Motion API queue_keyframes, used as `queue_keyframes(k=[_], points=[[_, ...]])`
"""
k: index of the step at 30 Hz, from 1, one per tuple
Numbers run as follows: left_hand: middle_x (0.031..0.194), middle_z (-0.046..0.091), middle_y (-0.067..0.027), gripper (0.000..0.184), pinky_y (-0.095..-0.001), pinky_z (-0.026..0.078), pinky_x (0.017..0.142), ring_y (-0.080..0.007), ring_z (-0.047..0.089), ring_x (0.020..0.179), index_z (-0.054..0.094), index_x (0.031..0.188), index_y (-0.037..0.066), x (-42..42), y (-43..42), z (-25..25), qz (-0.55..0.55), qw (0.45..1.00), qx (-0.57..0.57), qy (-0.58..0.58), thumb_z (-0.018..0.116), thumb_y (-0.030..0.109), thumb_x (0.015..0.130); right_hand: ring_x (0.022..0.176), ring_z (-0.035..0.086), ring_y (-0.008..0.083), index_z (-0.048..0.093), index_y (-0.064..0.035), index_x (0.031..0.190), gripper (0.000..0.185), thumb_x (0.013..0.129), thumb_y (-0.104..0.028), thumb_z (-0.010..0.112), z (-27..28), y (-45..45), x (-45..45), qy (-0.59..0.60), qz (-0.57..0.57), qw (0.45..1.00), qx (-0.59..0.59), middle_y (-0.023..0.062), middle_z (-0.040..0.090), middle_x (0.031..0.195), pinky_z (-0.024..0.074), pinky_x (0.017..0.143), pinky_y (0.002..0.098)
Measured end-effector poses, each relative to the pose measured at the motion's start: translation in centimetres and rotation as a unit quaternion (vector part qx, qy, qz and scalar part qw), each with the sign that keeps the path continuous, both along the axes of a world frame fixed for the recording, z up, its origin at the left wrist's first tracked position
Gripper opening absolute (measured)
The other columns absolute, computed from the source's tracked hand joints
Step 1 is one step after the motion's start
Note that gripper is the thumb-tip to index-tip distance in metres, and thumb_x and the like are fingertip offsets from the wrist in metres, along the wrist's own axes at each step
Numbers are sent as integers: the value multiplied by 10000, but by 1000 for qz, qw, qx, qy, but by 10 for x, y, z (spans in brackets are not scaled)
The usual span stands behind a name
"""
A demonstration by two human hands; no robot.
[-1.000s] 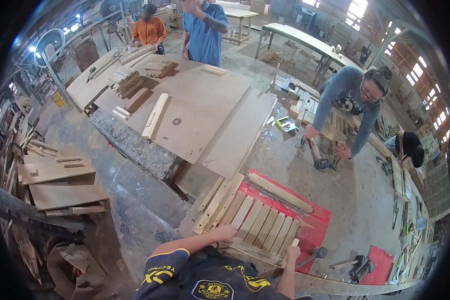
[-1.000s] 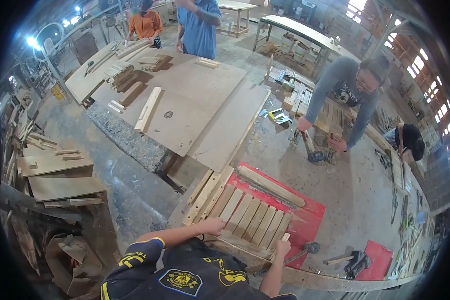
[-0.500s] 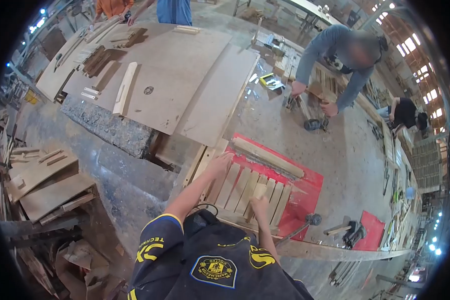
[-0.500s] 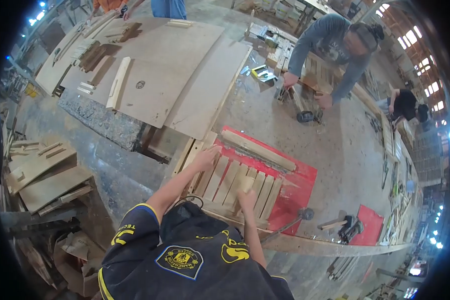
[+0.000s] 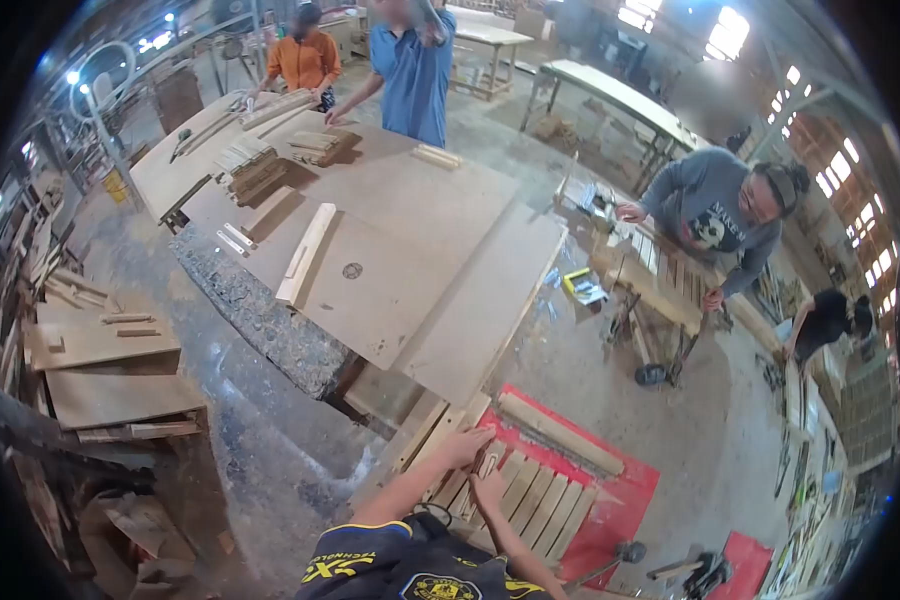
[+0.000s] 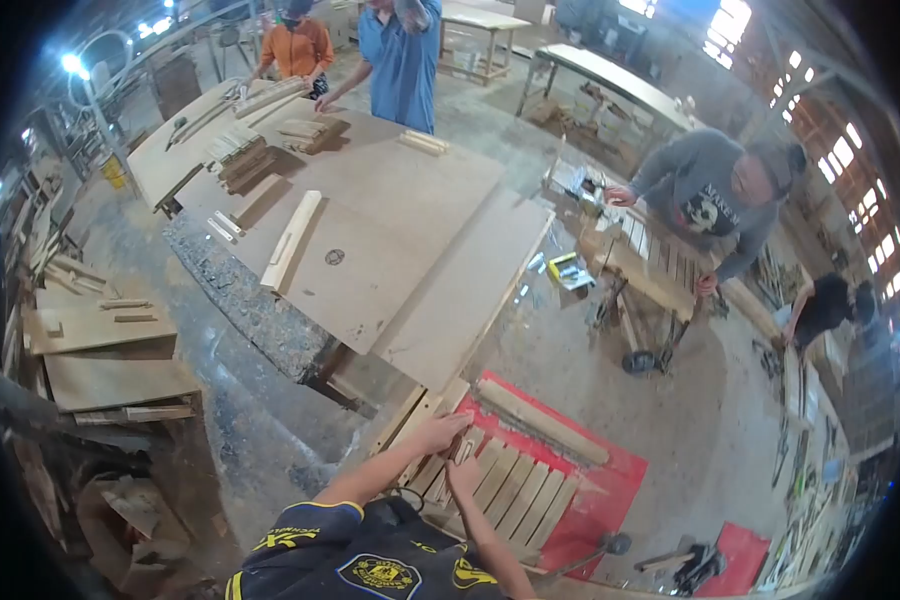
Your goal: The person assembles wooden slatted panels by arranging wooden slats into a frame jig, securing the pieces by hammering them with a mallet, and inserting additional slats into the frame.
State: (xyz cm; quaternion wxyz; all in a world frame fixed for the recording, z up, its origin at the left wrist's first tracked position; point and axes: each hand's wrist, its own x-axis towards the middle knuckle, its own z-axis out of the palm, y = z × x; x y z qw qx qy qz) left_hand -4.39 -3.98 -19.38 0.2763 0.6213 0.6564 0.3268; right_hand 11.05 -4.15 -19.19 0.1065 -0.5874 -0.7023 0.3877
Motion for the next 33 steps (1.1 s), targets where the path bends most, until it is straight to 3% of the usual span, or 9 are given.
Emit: queue_keyframes(k=[1,4,11,17,20,23,26,29,33], points=[[1257,592,-112,456,-384,410,975,-275,556,1163,500,1305,67,2,0,-19,-14,987,110,115,513,124,852,935,639,401,622,-45,1056,430,714,-296,691,3,0,-3,-17,-2,1000,20,230,665,975,495,811,472],[1307,573,-87,521,-382,345,1059,-230,512,1245,471,1359,79,10,1,-20,1,997,12,76,509,94,840,923,643,401,625,-34,1026,434,708,-318,708,14,0,-11,-40,-24,998,29,240,664,972,496,799,487],[1286,579,-75,484,-441,345,1023,-239,528,1208,465,1344,80,20,6,-36,53,999,-3,-5,497,75,861,930,641,435,580,41,1036,546,809,-453,635,25,-5,-29,-138,-80,987,22,284,656,949,497,801,515],[1205,625,-88,429,-428,381,971,-253,570,1147,495,1294,71,18,11,-32,47,998,-35,23,504,105,866,924,657,421,574,16,1045,414,858,-354,582,32,-17,-27,-171,-26,984,-28,266,666,942,510,794,513],[1204,628,-96,443,-431,390,948,-266,581,1131,497,1297,76,11,18,-23,-3,995,-97,31,513,100,854,921,647,446,612,27,1011,461,848,-404,600,6,-18,-25,-161,-60,985,-19,290,662,927,512,792,519],[1127,640,-103,368,-440,398,923,-292,588,1084,530,1202,81,11,17,-22,0,997,-77,-3,523,89,835,898,657,430,641,46,960,437,805,-361,677,20,-21,-28,-145,-74,986,-31,274,670,895,512,769,500],[1019,631,-81,276,-461,399,911,-292,601,1035,507,1029,104,14,17,-32,6,998,-43,52,593,88,767,874,666,408,656,59,938,458,743,-343,758,-6,-9,2,-38,65,994,-83,261,675,877,504,743,485],[1015,625,-86,272,-465,403,922,-283,600,1044,505,1004,105,14,17,-35,-2,998,-59,25,587,71,747,851,670,389,669,52,911,470,698,-345,801,-2,-4,1,-137,74,984,-81,239,680,864,499,727,462],[1017,620,-72,250,-458,401,921,-260,600,1034,517,981,112,17,14,-22,26,996,-76,37,578,68,743,811,660,388,658,57,924,476,695,-337,799,-1,-11,-6,-142,57,986,-61,217,678,838,495,718,446]])
